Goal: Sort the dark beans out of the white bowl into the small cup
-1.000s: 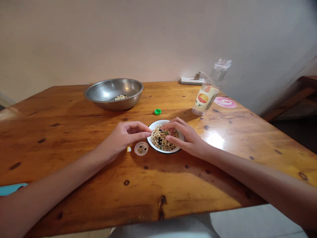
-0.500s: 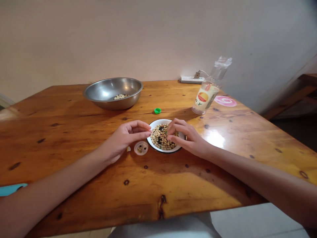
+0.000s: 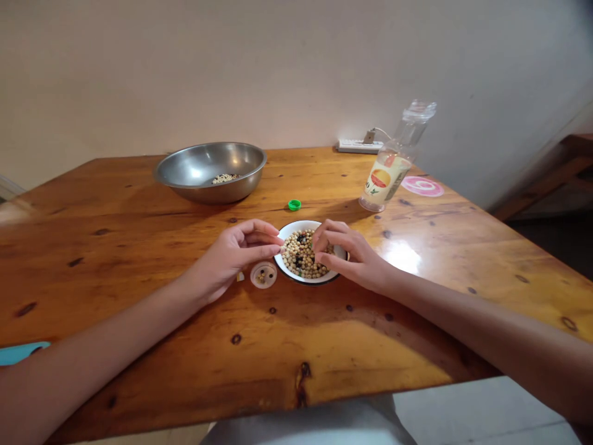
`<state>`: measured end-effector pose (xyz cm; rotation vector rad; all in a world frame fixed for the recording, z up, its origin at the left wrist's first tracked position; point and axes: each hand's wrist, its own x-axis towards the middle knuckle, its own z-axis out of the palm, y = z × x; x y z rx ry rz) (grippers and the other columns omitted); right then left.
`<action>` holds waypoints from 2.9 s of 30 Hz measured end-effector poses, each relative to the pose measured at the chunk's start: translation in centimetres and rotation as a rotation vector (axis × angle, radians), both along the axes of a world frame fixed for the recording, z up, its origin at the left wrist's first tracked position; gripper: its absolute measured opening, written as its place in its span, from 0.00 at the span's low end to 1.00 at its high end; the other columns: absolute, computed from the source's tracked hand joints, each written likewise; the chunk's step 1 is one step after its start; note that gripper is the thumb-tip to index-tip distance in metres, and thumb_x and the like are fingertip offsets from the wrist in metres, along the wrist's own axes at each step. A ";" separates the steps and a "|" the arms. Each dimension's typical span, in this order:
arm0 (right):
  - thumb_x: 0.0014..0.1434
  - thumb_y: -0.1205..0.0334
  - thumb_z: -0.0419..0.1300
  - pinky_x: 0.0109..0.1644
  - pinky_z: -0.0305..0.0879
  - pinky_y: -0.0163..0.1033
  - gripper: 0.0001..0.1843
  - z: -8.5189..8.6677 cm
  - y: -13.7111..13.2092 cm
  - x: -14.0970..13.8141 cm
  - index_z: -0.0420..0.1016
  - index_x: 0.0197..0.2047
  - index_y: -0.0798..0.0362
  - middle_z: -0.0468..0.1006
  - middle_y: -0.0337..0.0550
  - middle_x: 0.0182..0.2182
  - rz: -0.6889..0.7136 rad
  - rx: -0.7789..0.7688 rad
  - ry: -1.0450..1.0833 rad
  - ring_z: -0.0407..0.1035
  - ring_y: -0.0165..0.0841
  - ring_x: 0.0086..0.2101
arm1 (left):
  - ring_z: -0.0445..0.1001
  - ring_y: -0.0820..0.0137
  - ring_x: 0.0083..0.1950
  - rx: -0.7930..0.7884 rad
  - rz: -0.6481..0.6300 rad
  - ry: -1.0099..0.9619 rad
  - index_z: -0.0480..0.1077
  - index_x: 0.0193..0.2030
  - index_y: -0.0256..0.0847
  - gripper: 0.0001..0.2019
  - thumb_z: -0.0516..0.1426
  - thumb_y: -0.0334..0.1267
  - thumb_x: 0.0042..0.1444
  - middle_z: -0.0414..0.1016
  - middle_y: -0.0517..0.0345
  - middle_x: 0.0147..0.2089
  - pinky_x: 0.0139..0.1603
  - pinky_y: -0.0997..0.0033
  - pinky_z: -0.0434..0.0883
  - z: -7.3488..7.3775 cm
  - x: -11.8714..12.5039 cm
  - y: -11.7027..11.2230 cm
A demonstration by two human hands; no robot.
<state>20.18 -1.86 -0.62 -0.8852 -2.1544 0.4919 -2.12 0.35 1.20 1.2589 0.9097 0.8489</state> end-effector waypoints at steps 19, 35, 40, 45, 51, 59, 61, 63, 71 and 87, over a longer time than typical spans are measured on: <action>0.60 0.66 0.55 0.48 0.57 0.43 0.08 0.1 0.0 0.0 0.66 0.28 0.54 0.72 0.42 0.32 0.003 -0.016 -0.012 0.66 0.33 0.37 | 0.75 0.69 0.38 0.130 -0.004 0.101 0.71 0.33 0.39 0.13 0.67 0.38 0.42 0.77 0.57 0.37 0.39 0.73 0.73 -0.4 -0.2 0.1; 0.60 0.66 0.54 0.47 0.58 0.43 0.09 0.2 0.0 -0.1 0.65 0.27 0.54 0.72 0.42 0.31 -0.009 -0.016 -0.023 0.66 0.33 0.36 | 0.76 0.69 0.37 0.143 -0.002 0.138 0.72 0.32 0.39 0.13 0.67 0.40 0.41 0.78 0.56 0.37 0.38 0.72 0.73 -0.5 -0.2 0.1; 0.60 0.66 0.53 0.47 0.58 0.43 0.09 0.1 0.0 -0.1 0.66 0.27 0.54 0.72 0.42 0.31 -0.013 -0.013 -0.024 0.66 0.33 0.36 | 0.76 0.69 0.37 0.146 -0.014 0.136 0.72 0.33 0.39 0.13 0.67 0.40 0.42 0.78 0.57 0.37 0.38 0.74 0.73 -0.5 -0.3 0.2; 0.60 0.66 0.53 0.46 0.58 0.42 0.09 0.0 0.1 -0.1 0.66 0.27 0.54 0.71 0.43 0.31 -0.021 -0.013 -0.017 0.66 0.33 0.36 | 0.75 0.70 0.37 0.160 -0.023 0.138 0.72 0.32 0.38 0.12 0.67 0.39 0.42 0.77 0.56 0.37 0.37 0.74 0.73 -0.5 -0.2 0.2; 0.60 0.66 0.54 0.46 0.58 0.42 0.09 -0.1 0.1 -0.2 0.67 0.28 0.54 0.72 0.43 0.31 -0.016 0.007 -0.034 0.66 0.33 0.36 | 0.75 0.70 0.36 0.227 -0.038 0.153 0.72 0.31 0.38 0.11 0.67 0.39 0.43 0.76 0.58 0.34 0.40 0.72 0.73 -0.5 -0.2 0.0; 0.61 0.63 0.57 0.48 0.55 0.42 0.07 -0.4 0.4 -0.1 0.75 0.33 0.54 0.77 0.43 0.36 -0.002 0.044 -0.092 0.68 0.34 0.40 | 0.75 0.72 0.36 0.292 -0.062 0.173 0.71 0.31 0.37 0.10 0.66 0.37 0.44 0.76 0.60 0.34 0.40 0.74 0.74 -0.6 -0.1 0.0; 0.61 0.62 0.57 0.49 0.55 0.42 0.08 -0.4 0.4 -0.1 0.77 0.36 0.52 0.78 0.43 0.37 -0.001 0.045 -0.113 0.68 0.34 0.40 | 0.76 0.72 0.36 0.301 -0.075 0.178 0.71 0.31 0.37 0.09 0.66 0.36 0.45 0.76 0.60 0.33 0.41 0.74 0.74 -0.6 -0.1 -0.1; 0.62 0.62 0.57 0.49 0.54 0.43 0.09 -0.4 0.4 -0.1 0.79 0.38 0.51 0.78 0.43 0.38 -0.001 0.050 -0.136 0.67 0.34 0.41 | 0.76 0.72 0.36 0.304 -0.088 0.178 0.71 0.32 0.37 0.09 0.65 0.35 0.45 0.77 0.59 0.33 0.41 0.74 0.74 -0.6 0.0 -0.2; 0.62 0.63 0.56 0.49 0.54 0.43 0.11 -0.2 0.3 0.0 0.76 0.46 0.48 0.77 0.43 0.42 -0.007 0.052 -0.156 0.66 0.36 0.44 | 0.77 0.70 0.39 0.360 -0.083 0.229 0.72 0.35 0.38 0.09 0.64 0.39 0.48 0.79 0.58 0.37 0.43 0.73 0.74 -0.4 0.2 -0.5; 0.60 0.62 0.59 0.50 0.55 0.42 0.07 -0.2 0.2 -0.2 0.76 0.41 0.50 0.76 0.43 0.40 -0.018 0.039 -0.117 0.67 0.35 0.43 | 0.78 0.68 0.41 0.330 -0.081 0.151 0.72 0.37 0.38 0.11 0.63 0.40 0.49 0.80 0.56 0.38 0.42 0.73 0.75 -0.6 -0.1 -0.4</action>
